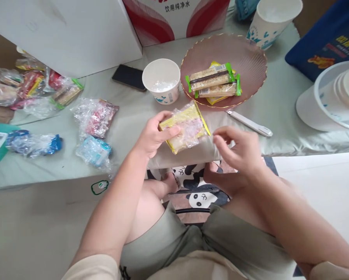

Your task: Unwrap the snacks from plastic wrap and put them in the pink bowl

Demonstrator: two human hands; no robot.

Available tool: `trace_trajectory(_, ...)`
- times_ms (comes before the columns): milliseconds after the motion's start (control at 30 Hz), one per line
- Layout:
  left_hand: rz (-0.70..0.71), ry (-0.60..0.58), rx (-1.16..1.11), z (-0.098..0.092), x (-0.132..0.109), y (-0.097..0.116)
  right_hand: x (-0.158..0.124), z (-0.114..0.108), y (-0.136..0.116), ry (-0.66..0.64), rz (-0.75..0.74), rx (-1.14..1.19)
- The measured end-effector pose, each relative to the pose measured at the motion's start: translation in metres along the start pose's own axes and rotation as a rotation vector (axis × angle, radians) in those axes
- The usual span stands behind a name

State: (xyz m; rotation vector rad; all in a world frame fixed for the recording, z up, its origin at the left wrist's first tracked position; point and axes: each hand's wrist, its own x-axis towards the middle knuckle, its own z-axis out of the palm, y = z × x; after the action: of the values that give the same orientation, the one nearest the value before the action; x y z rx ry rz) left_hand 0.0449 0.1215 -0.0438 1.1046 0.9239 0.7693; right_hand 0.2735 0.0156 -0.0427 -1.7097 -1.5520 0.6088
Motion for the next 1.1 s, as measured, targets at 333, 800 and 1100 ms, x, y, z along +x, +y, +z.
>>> trace_trajectory(333, -0.121, 0.03, -0.096, -0.002, -0.009, -0.008, 0.016, -0.043, 0.078, 0.146, 0.139, -0.605)
trace_trajectory(800, -0.064, 0.154, -0.269, 0.037, -0.004, -0.036, -0.011, 0.007, -0.026, -0.47, 0.291, 0.45)
trace_trajectory(1100, 0.051, 0.071, -0.227, 0.043, -0.012, -0.04, -0.007, 0.019, -0.024, -0.47, 0.385, 0.642)
